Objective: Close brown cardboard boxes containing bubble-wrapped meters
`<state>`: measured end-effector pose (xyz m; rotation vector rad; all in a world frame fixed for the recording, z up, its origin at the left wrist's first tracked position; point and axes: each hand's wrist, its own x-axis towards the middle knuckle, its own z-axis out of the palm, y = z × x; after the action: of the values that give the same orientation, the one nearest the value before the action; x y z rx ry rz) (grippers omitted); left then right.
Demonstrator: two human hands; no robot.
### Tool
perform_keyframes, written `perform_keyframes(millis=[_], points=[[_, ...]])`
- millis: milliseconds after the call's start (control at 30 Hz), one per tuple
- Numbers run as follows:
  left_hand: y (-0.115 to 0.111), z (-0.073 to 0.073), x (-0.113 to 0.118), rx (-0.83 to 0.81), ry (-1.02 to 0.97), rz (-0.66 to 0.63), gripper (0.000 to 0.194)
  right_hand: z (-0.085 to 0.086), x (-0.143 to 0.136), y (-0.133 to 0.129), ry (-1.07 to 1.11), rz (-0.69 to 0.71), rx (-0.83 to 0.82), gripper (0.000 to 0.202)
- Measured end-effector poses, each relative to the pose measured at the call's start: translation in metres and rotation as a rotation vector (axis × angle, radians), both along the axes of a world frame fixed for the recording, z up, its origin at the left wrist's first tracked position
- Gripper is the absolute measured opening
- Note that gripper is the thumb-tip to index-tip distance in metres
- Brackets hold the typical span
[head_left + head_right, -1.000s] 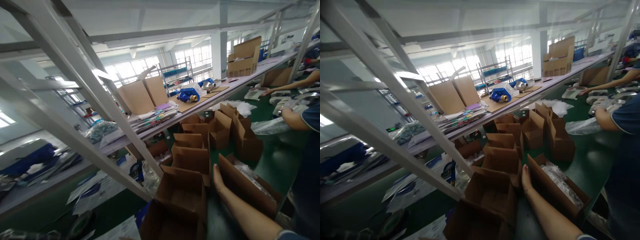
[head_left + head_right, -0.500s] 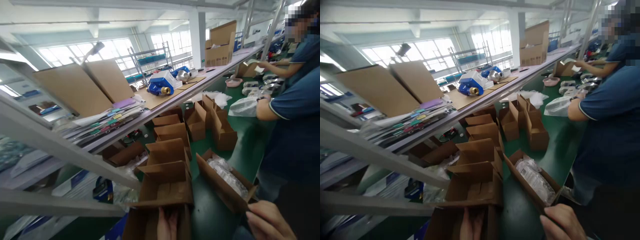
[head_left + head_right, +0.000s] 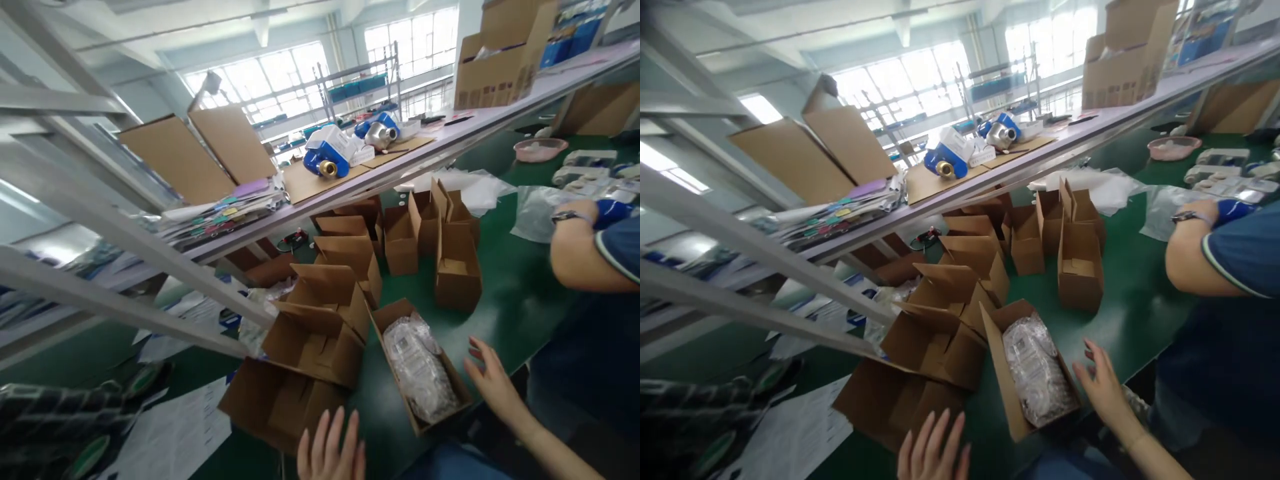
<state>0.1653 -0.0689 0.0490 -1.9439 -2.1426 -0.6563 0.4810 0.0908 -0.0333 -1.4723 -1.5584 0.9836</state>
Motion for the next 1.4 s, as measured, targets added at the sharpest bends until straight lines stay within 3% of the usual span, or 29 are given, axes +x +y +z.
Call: perform_keyframes(millis=[100, 167, 267, 367, 467, 600, 633, 700, 767, 800, 867, 933, 1033, 1167, 1300, 1400], points=[[0.002, -0.028, 0.023, -0.252, 0.097, 0.002, 0.049, -0.012, -0.009, 0.027, 0.220, 0.279, -0.292, 0.071], [-0.001, -0.041, 0.014, -0.378, 0.182, 0.087, 0.053, -0.012, -0.019, 0.034, 0.235, 0.468, -0.327, 0.079], [-0.015, -0.045, -0.015, -0.529, 0.323, 0.169, 0.056, -0.010, -0.027, 0.031, 0.114, 0.558, -0.270, 0.091], [-0.032, -0.038, -0.040, -0.581, 0.386, 0.257, 0.057, -0.008, -0.033, 0.012, 0.085, 0.587, -0.331, 0.094], [-0.042, -0.036, -0.048, -0.613, 0.331, 0.270, 0.060, -0.009, -0.045, -0.027, 0.149, 0.618, -0.447, 0.101], [-0.049, -0.045, -0.034, -0.575, 0.000, 0.246, 0.056, -0.013, -0.060, -0.075, 0.308, 0.750, -0.712, 0.104], [-0.051, -0.048, -0.026, -0.543, -0.172, 0.259, 0.051, -0.014, -0.060, -0.076, 0.299, 0.727, -0.693, 0.095], [-0.055, -0.052, -0.008, -0.476, -0.519, 0.291, 0.045, -0.014, -0.055, -0.057, 0.214, 0.543, -0.527, 0.073], [-0.058, -0.054, 0.012, -0.428, -0.741, 0.315, 0.046, -0.014, -0.053, -0.019, 0.118, 0.322, -0.310, 0.065], [-0.058, -0.054, 0.021, -0.397, -0.806, 0.309, 0.049, -0.013, -0.054, 0.002, 0.095, 0.283, -0.228, 0.067], [-0.055, -0.052, 0.037, -0.286, -0.943, 0.256, 0.055, -0.014, -0.064, 0.035, 0.074, 0.366, -0.133, 0.068], [-0.048, -0.050, 0.044, -0.168, -1.084, 0.181, 0.061, -0.016, -0.075, 0.044, 0.070, 0.515, -0.121, 0.065], [-0.042, -0.049, 0.040, -0.138, -1.113, 0.177, 0.062, -0.023, -0.076, 0.012, 0.034, 0.612, -0.155, 0.065], [-0.051, -0.046, 0.025, -0.295, -0.933, 0.176, 0.059, -0.033, -0.043, -0.061, -0.133, 0.720, -0.176, 0.062], [-0.054, -0.042, 0.011, -0.387, -0.812, 0.126, 0.054, -0.022, -0.030, -0.096, -0.323, 0.706, 0.155, 0.073], [-0.044, -0.045, -0.004, -0.280, -0.948, 0.134, 0.039, 0.002, -0.045, -0.092, -0.448, 0.901, 0.359, 0.071]])
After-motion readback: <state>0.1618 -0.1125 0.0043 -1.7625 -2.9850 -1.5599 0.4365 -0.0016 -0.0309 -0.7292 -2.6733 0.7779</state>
